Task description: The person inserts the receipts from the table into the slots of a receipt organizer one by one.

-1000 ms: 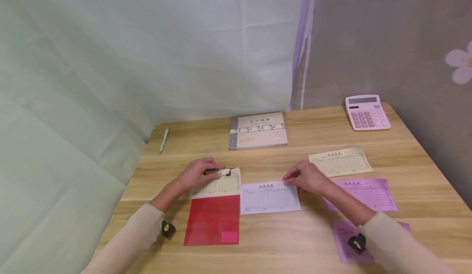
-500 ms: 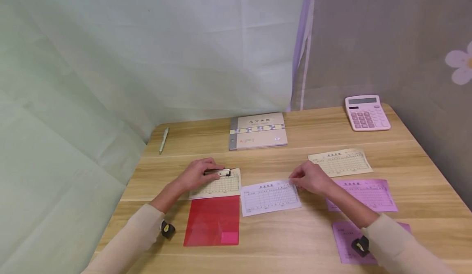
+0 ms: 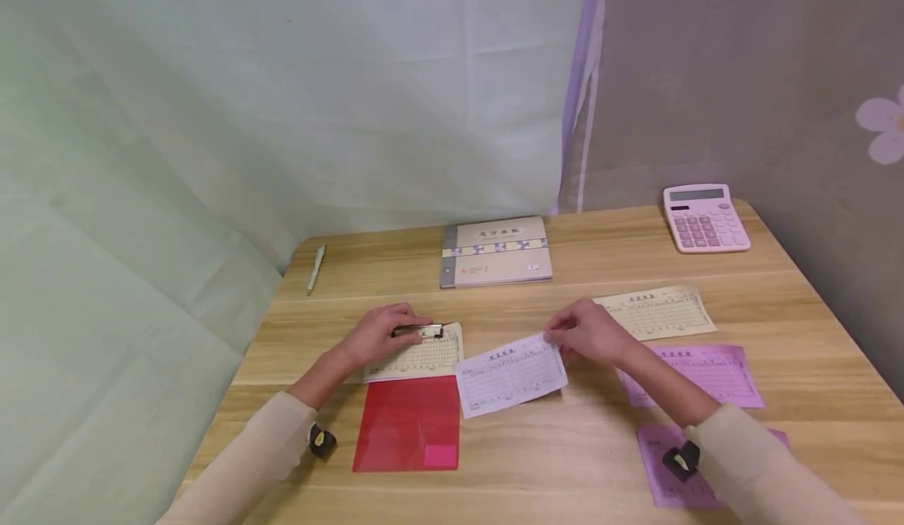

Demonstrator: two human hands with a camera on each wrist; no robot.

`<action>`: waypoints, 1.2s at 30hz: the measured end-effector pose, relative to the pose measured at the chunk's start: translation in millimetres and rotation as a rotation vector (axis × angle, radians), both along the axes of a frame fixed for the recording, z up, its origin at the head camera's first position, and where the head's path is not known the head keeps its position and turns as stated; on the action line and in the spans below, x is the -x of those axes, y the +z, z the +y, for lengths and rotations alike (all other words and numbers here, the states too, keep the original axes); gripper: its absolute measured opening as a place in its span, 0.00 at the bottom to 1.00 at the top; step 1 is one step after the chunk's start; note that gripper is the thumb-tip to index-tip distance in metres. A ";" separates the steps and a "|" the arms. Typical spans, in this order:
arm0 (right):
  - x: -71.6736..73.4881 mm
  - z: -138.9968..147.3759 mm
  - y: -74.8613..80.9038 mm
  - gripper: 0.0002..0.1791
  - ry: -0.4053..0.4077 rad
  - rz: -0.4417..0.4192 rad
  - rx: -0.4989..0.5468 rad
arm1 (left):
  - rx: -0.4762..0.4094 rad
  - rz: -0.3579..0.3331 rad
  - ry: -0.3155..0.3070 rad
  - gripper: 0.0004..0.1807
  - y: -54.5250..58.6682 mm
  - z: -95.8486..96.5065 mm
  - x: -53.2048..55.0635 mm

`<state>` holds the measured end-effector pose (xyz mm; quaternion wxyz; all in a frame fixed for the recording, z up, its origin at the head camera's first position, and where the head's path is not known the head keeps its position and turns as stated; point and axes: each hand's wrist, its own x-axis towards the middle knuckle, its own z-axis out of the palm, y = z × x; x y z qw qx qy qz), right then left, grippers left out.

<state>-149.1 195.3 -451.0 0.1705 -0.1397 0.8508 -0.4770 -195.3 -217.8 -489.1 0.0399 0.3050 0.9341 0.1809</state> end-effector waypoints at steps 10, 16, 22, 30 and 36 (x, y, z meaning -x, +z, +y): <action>24.0 -17.2 32.8 0.09 0.031 -0.088 0.078 | 0.005 0.016 -0.024 0.19 -0.4 0.5 0.8; 35.9 -45.2 22.3 0.12 -0.004 -0.163 0.128 | 0.025 0.019 -0.013 0.19 -0.4 1.2 1.6; 43.6 -73.3 -2.2 0.10 0.013 -0.226 0.145 | 0.023 -0.012 0.014 0.19 2.3 2.3 0.2; 43.6 -93.9 -22.3 0.04 -0.041 -0.085 0.039 | 0.025 -0.033 0.010 0.20 4.3 2.8 -0.4; 38.9 -109.3 -18.9 0.02 -0.040 -0.036 0.042 | 0.027 -0.042 0.021 0.20 4.6 2.2 -1.1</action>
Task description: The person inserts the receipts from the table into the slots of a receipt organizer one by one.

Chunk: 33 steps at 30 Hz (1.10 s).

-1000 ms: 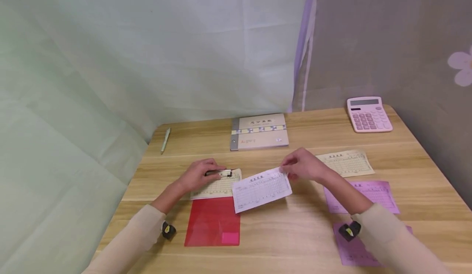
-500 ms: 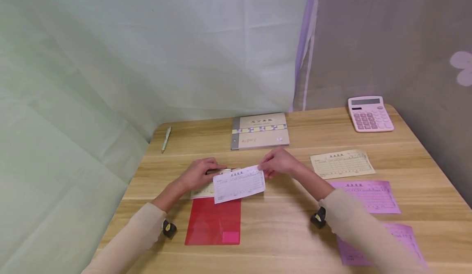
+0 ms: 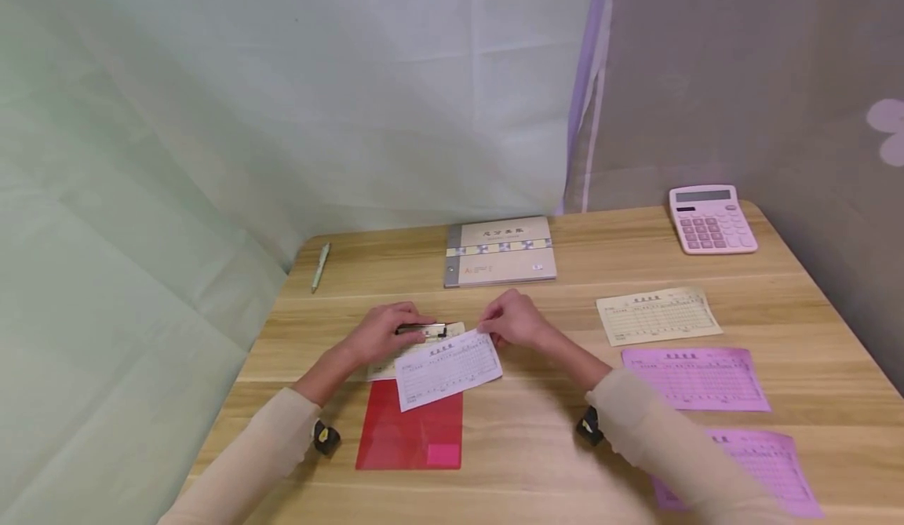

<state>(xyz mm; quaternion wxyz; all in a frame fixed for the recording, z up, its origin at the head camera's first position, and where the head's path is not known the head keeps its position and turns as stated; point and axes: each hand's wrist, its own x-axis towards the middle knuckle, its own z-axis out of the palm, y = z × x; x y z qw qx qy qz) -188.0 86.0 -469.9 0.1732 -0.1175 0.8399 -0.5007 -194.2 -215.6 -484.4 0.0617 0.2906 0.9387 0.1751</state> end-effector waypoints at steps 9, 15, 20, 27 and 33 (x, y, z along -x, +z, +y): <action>-1.6 -35.4 6.2 0.02 -0.001 0.027 0.013 | 0.006 0.040 -0.035 0.19 0.0 1.0 1.8; 0.1 -47.8 -3.7 0.02 -0.044 0.029 -0.001 | 0.116 0.242 -0.188 0.16 0.8 2.6 1.3; 0.1 -50.0 -8.6 0.03 -0.042 0.067 -0.012 | 0.208 0.406 -0.267 0.15 1.6 6.8 -2.8; -0.2 -49.7 -11.9 0.04 -0.017 0.135 -0.080 | 0.243 0.413 -0.254 0.18 3.1 8.2 -5.4; 0.5 -49.8 -14.1 0.05 -0.004 0.163 -0.092 | 0.186 0.386 -0.240 0.19 3.1 7.3 -5.3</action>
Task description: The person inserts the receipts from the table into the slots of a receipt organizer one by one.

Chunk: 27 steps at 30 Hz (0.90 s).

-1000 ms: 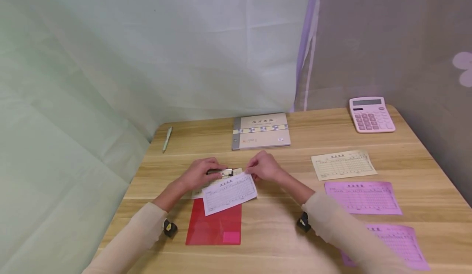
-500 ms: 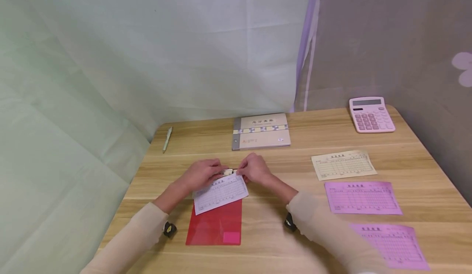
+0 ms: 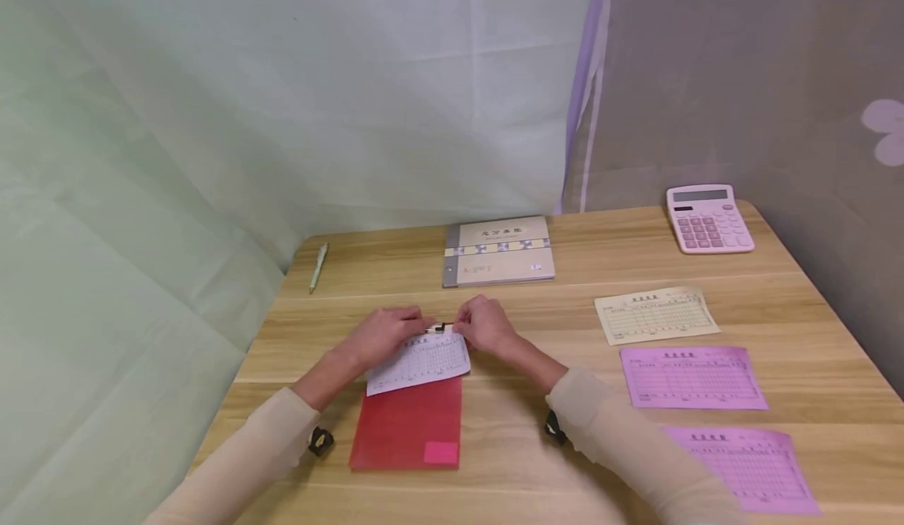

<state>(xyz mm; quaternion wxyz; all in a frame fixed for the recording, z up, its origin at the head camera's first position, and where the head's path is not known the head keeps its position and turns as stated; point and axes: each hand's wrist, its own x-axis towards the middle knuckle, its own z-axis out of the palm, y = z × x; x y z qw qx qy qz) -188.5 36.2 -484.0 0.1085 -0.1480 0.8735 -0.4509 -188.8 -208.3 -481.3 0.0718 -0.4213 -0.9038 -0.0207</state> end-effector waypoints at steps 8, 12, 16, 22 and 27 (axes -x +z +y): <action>-0.6 -1.6 0.6 0.05 -0.016 0.016 0.009 | 0.003 0.029 -0.008 0.17 -1.6 -0.9 -0.7; -2.1 -3.0 1.3 0.05 -0.027 0.020 -0.012 | 0.018 0.001 0.035 0.18 -2.4 -1.2 -3.0; -4.7 -3.5 3.9 0.06 -0.029 0.023 -0.053 | 0.026 -0.014 0.075 0.20 -2.6 -0.9 -5.1; -8.0 -4.4 4.7 0.10 -0.020 -0.013 -0.059 | 0.033 0.027 0.055 0.18 -4.1 0.6 -5.5; -10.1 -6.8 3.7 0.09 -0.060 0.000 -0.022 | 0.026 0.052 0.028 0.16 -4.7 0.7 -6.0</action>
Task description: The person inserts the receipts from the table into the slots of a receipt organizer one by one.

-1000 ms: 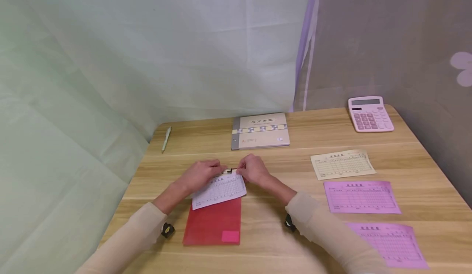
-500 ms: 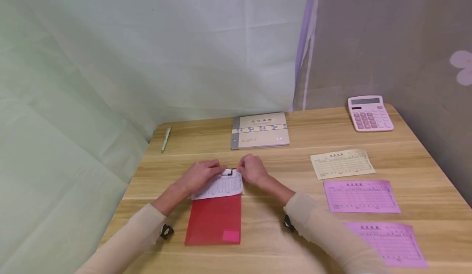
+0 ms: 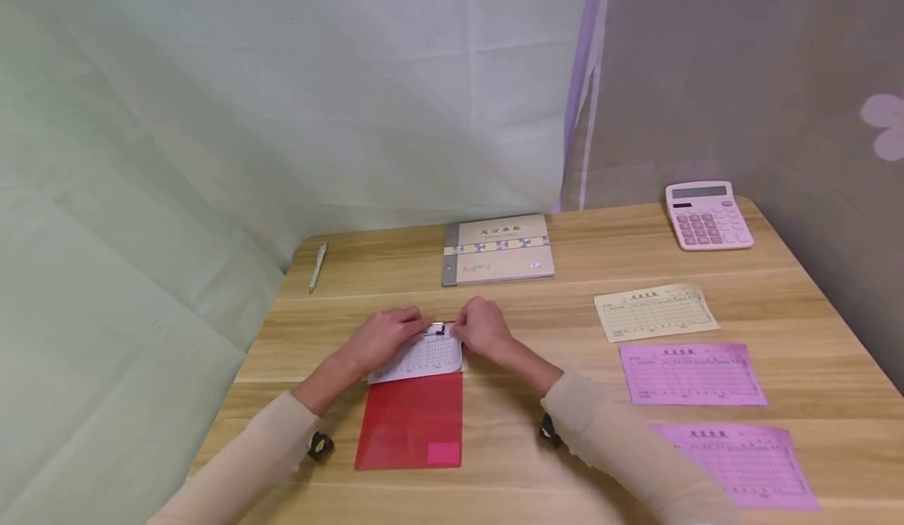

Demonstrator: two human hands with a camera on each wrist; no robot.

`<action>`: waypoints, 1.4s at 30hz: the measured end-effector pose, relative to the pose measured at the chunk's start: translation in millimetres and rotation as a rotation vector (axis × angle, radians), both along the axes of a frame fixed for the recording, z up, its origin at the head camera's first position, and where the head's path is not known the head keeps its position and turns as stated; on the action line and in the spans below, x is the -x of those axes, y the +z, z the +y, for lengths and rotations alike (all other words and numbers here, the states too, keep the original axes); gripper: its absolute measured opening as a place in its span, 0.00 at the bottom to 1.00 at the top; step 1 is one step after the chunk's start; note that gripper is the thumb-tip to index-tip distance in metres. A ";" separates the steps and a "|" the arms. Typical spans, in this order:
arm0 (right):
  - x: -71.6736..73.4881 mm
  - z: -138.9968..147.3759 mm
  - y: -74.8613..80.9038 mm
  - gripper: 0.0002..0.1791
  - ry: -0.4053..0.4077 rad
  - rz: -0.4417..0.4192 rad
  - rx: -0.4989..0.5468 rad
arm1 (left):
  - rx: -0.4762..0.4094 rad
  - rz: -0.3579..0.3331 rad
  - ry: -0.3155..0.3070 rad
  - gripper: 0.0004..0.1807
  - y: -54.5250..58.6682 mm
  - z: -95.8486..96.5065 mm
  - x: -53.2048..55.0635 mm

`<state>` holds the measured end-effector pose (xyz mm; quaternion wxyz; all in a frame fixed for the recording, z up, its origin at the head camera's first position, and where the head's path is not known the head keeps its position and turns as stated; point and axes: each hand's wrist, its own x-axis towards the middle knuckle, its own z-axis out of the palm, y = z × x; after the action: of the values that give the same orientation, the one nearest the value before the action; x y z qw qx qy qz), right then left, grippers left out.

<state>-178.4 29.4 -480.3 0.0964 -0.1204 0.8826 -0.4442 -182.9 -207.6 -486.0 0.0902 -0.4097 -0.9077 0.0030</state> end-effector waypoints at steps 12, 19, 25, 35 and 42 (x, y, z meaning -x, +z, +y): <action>-0.1 -3.1 0.1 0.09 -0.057 -0.042 0.030 | 0.008 -0.003 0.034 0.18 -0.5 1.2 0.4; 3.7 3.7 8.4 0.13 -0.054 0.020 -0.101 | 0.010 -0.023 0.055 0.18 0.5 2.1 1.4; 4.0 8.0 12.0 0.09 0.028 -0.150 0.017 | 0.005 -0.028 0.055 0.18 1.5 1.9 0.5; -1.5 4.8 5.7 0.04 -0.078 -0.329 0.239 | 0.056 -0.016 0.050 0.18 1.5 3.7 -2.2; -2.0 2.6 4.3 0.04 -0.102 -0.341 0.252 | 0.065 -0.017 0.055 0.18 1.9 3.3 -3.1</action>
<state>-176.3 32.1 -475.9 0.2058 -0.0096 0.7961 -0.5691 -179.8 -204.3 -484.0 0.0691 -0.3873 -0.9188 0.0317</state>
